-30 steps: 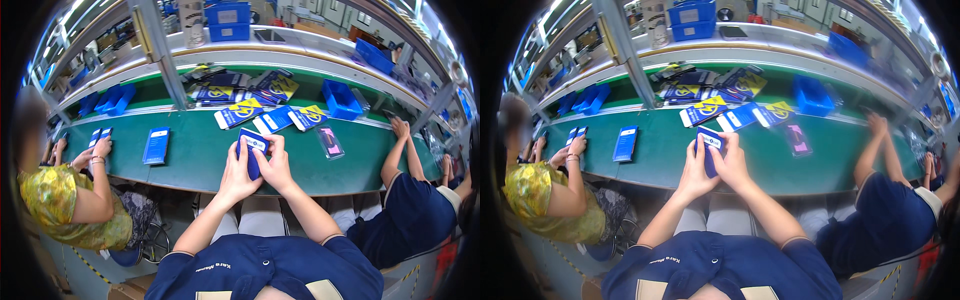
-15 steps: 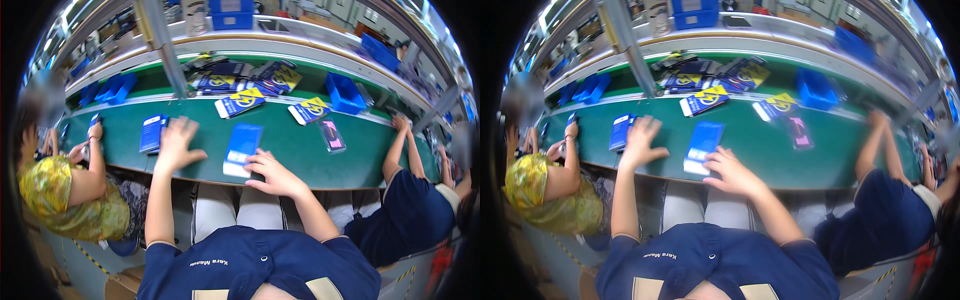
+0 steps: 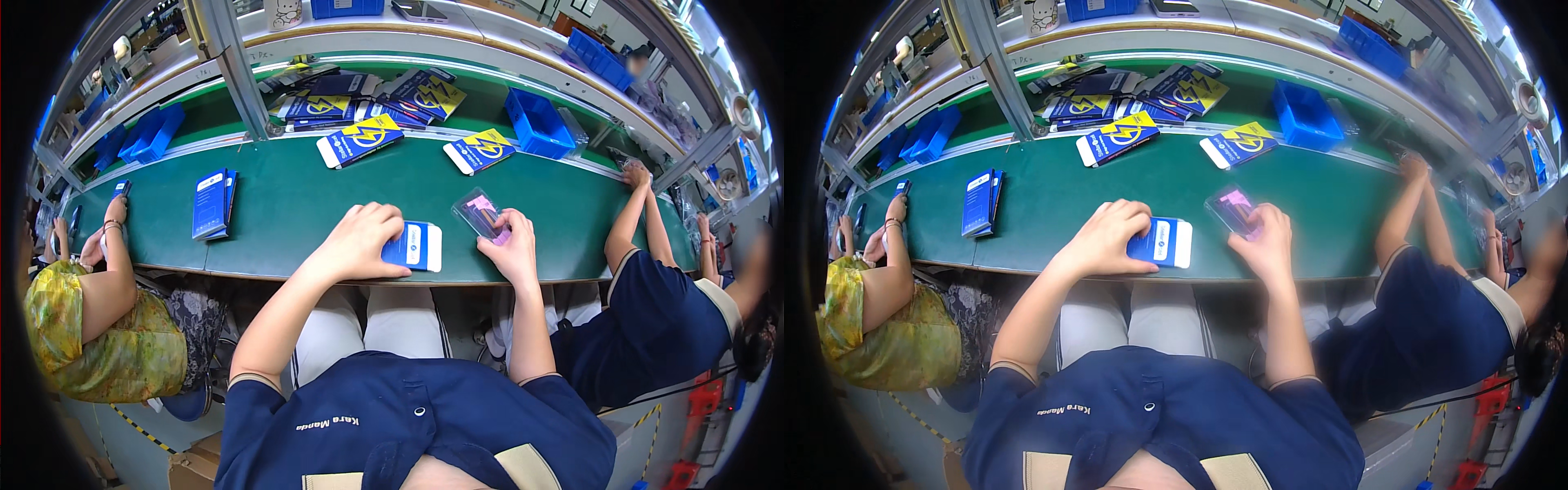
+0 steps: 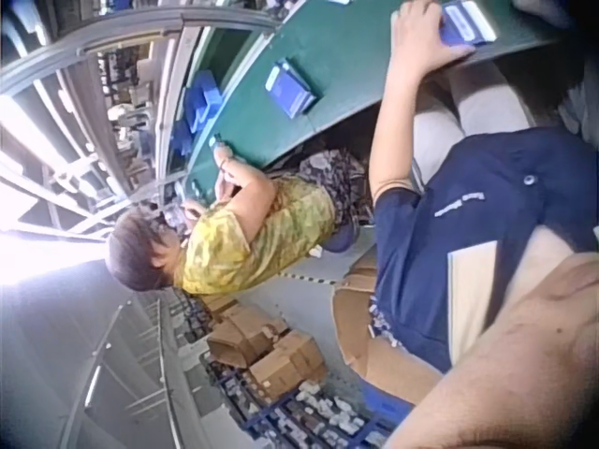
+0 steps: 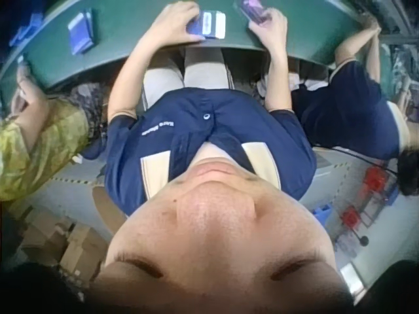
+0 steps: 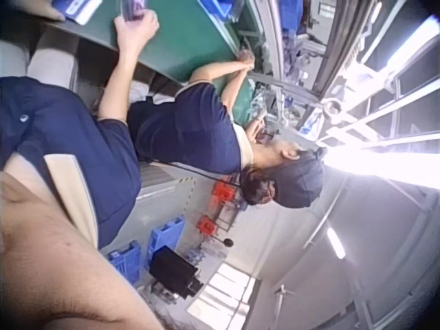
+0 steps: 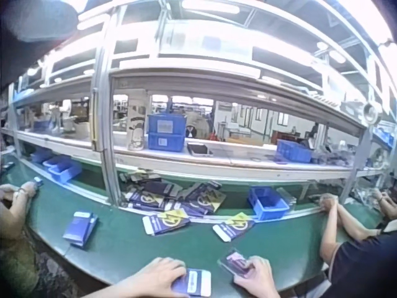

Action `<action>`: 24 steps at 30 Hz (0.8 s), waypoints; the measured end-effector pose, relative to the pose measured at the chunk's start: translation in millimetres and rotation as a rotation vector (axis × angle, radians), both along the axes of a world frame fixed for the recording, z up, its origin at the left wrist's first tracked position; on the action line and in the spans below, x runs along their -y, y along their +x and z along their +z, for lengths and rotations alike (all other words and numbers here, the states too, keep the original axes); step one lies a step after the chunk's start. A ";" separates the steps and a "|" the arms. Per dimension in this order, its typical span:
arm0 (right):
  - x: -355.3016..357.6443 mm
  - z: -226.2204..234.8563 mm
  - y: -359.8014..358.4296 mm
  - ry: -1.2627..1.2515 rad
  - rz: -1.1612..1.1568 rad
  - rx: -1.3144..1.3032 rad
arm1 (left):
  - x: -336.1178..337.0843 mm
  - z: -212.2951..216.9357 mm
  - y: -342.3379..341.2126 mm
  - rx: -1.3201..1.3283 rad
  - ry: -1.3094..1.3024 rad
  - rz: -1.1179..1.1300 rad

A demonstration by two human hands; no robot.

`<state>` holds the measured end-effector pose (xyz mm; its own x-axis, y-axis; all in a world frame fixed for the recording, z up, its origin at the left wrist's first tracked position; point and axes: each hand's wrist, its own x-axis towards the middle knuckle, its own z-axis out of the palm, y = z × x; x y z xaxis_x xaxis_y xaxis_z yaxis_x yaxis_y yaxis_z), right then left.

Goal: Manually assemble and fold small blue and white packets on a factory assembly line.

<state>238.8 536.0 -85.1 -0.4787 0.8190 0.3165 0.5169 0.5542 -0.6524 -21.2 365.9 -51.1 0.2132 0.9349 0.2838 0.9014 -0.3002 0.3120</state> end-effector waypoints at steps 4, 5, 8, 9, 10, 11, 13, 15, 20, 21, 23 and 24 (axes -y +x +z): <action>-2.0 7.1 8.6 0.017 0.459 0.061 | -7.7 -7.2 -2.8 0.084 -0.023 0.216; 2.7 10.6 4.0 -0.084 0.514 0.012 | -8.3 -7.2 -3.8 0.085 -0.019 0.194; 19.8 9.3 -19.4 -0.252 0.698 -0.092 | -12.1 -11.0 -8.1 0.088 0.010 0.128; 31.3 10.0 -25.1 -0.562 0.799 -0.350 | -12.2 -12.2 -9.5 0.090 0.036 0.088; 40.9 13.7 -31.3 -0.872 0.884 -0.613 | -11.6 -7.1 -7.2 0.088 0.038 0.090; 42.5 18.4 -37.6 -0.709 0.789 -0.689 | -11.2 3.2 -0.9 0.215 -0.011 0.218; 52.7 36.8 -55.6 -0.511 0.560 -0.849 | -10.9 8.7 12.1 0.483 0.156 0.363; 59.1 54.9 -69.4 -0.835 0.605 -0.883 | -17.5 5.6 26.1 0.581 0.477 0.356; 83.3 55.6 -113.0 -0.873 0.545 -1.038 | -20.1 -20.8 51.8 1.040 0.692 0.344; 91.5 51.9 -119.0 -0.609 0.495 -1.009 | -18.9 -17.0 48.0 1.174 0.681 0.238; 85.9 36.2 -124.3 -0.028 0.489 -0.842 | -10.3 3.8 38.4 1.457 0.591 0.171; 83.1 29.9 -125.2 0.111 0.490 -0.815 | -14.0 6.1 33.8 1.523 0.600 0.082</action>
